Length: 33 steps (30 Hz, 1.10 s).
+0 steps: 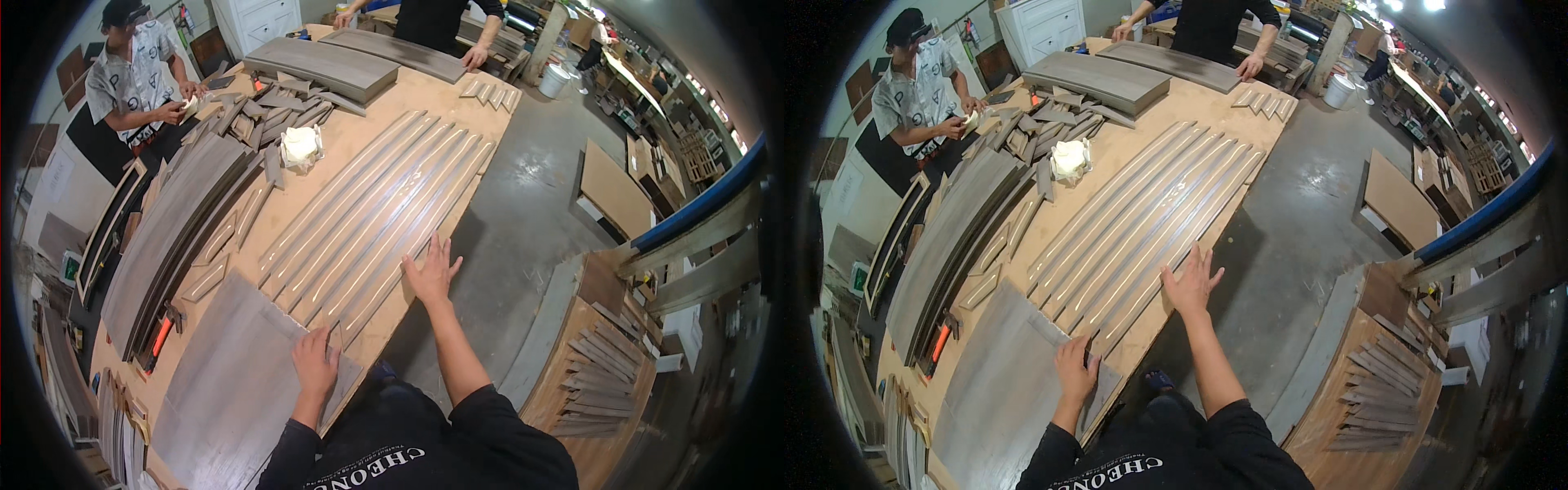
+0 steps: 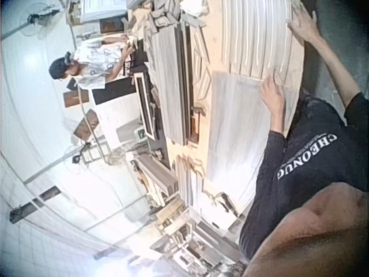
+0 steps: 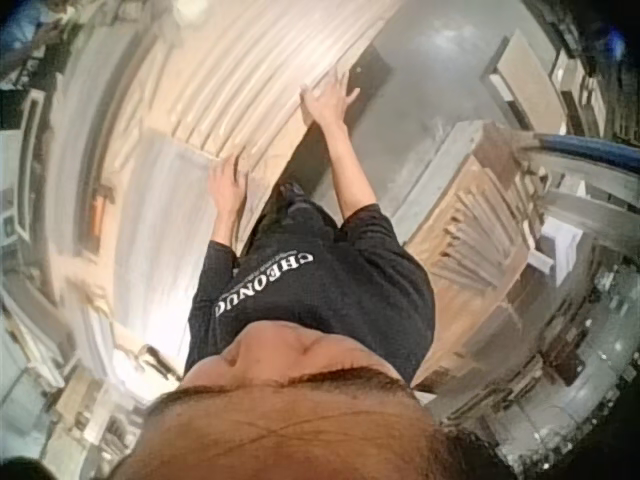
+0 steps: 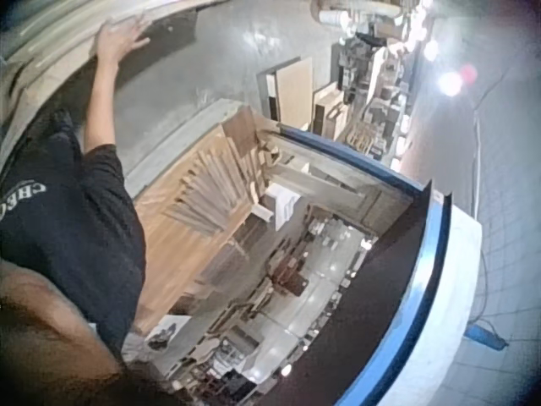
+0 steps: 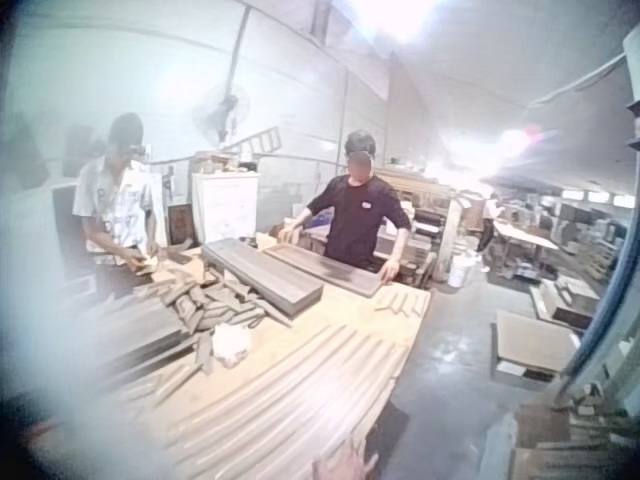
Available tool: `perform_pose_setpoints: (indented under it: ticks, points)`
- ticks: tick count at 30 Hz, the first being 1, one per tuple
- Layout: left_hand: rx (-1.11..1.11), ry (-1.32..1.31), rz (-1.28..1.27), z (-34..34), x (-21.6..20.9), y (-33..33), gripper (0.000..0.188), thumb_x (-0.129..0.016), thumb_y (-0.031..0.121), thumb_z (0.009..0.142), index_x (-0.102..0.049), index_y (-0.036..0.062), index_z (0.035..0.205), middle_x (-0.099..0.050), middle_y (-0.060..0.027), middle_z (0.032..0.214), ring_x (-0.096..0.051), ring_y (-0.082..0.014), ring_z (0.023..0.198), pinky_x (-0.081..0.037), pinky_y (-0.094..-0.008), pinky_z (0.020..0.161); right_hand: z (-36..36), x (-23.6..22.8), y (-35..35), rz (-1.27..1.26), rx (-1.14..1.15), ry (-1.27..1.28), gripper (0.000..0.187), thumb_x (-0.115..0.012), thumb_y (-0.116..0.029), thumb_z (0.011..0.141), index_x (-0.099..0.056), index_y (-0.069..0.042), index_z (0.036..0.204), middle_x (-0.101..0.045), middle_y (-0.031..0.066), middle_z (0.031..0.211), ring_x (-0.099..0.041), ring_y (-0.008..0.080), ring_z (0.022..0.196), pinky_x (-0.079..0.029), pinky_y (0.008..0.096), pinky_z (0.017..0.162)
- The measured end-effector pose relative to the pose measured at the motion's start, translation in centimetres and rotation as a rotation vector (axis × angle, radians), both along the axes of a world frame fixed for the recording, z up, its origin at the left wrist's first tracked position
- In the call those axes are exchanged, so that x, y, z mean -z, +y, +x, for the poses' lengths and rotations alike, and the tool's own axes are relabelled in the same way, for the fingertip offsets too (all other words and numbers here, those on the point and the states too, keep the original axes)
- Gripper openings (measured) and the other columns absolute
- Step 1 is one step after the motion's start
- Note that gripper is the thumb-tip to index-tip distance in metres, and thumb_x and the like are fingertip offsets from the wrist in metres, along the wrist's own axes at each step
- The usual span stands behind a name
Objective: The person aligns wooden trim pieces onto wooden panels by hand and fastens them using a nail gun.
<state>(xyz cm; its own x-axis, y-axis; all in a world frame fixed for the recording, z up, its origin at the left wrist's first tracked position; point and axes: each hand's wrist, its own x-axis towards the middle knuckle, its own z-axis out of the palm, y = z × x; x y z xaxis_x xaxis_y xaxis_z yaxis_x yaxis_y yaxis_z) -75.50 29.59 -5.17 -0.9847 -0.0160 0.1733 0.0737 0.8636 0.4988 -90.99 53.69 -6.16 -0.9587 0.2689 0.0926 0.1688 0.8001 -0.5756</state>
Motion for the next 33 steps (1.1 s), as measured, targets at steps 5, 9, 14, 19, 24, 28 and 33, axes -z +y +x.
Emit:
perform_pose_setpoints:
  ticks: [5, 9, 14, 19, 24, 28, 33]
  points:
    - [-0.020, 0.025, 0.122, -1.1, 0.3, -0.4, 0.047, -0.067, 0.008, 0.071, -0.054, 0.0070, 0.117, -0.061, -0.0105, 0.099, -0.053, -0.0311, 0.094, -0.040, -0.0400, 0.082, -0.6, -0.2, 0.1, 0.023, -0.003, -0.017, 0.086, -0.064, -0.043, 0.076, -0.023, -0.004, 0.142, -0.034, 0.0196, 0.141, -0.022, 0.0363, 0.136, -0.003, 0.0598, 0.108]
    - [-0.059, 0.058, 0.131, -1.3, 0.3, -0.1, 0.046, -0.065, 0.006, 0.072, -0.054, 0.0055, 0.116, -0.062, -0.0113, 0.094, -0.054, -0.0313, 0.090, -0.043, -0.0400, 0.079, -1.5, -0.3, -0.2, 0.017, -0.052, -0.013, 0.086, -0.064, -0.042, 0.075, -0.023, -0.005, 0.142, -0.035, 0.0212, 0.140, -0.023, 0.0377, 0.135, -0.004, 0.0601, 0.108]
    - [-0.102, 0.140, 0.172, -2.9, 0.5, -0.1, 0.039, -0.061, 0.002, 0.076, -0.056, 0.0056, 0.115, -0.061, -0.0131, 0.093, -0.055, -0.0323, 0.087, -0.044, -0.0405, 0.078, -3.7, -0.2, -0.4, 0.022, -0.120, 0.034, 0.086, -0.064, -0.043, 0.075, -0.024, -0.008, 0.142, -0.036, 0.0224, 0.139, -0.025, 0.0397, 0.133, -0.006, 0.0600, 0.107]
    - [-0.239, 0.111, 0.239, -5.5, 1.0, -1.2, 0.034, -0.059, 0.004, 0.079, -0.057, 0.0072, 0.113, -0.061, -0.0137, 0.093, -0.056, -0.0327, 0.085, -0.045, -0.0406, 0.078, -6.0, -0.2, -1.4, -0.008, -0.188, 0.007, 0.086, -0.063, -0.043, 0.075, -0.022, -0.008, 0.143, -0.034, 0.0210, 0.141, -0.024, 0.0373, 0.135, -0.007, 0.0592, 0.108]
    - [-0.205, 0.050, 0.276, -5.4, -0.5, -0.2, 0.034, -0.066, 0.007, 0.075, -0.055, 0.0043, 0.107, -0.056, -0.0134, 0.086, -0.056, -0.0306, 0.081, -0.046, -0.0387, 0.074, -6.1, 0.8, -1.7, 0.018, -0.188, 0.073, 0.086, -0.063, -0.042, 0.076, -0.020, -0.009, 0.143, -0.030, 0.0189, 0.143, -0.022, 0.0345, 0.136, -0.007, 0.0604, 0.107]
    - [-0.143, 0.044, 0.150, -5.5, -0.2, 2.0, 0.042, -0.070, 0.007, 0.071, -0.053, 0.0045, 0.109, -0.057, -0.0136, 0.089, -0.057, -0.0289, 0.080, -0.047, -0.0380, 0.073, -5.5, 1.0, -1.0, -0.210, -0.144, 0.223, 0.082, -0.065, -0.027, 0.078, -0.019, -0.006, 0.143, -0.023, 0.0200, 0.146, -0.022, 0.0363, 0.135, -0.016, 0.0504, 0.110]
    - [-0.285, -0.252, 0.439, -5.0, -1.1, 3.2, 0.046, -0.072, 0.006, 0.071, -0.050, 0.0056, 0.111, -0.060, -0.0107, 0.087, -0.062, -0.0230, 0.071, -0.049, -0.0337, 0.062, -0.6, 0.5, -2.7, -1.051, 0.027, 0.206, 0.072, -0.058, -0.017, 0.086, -0.016, 0.000, 0.142, -0.021, 0.0203, 0.146, -0.024, 0.0356, 0.135, -0.026, 0.0386, 0.108]
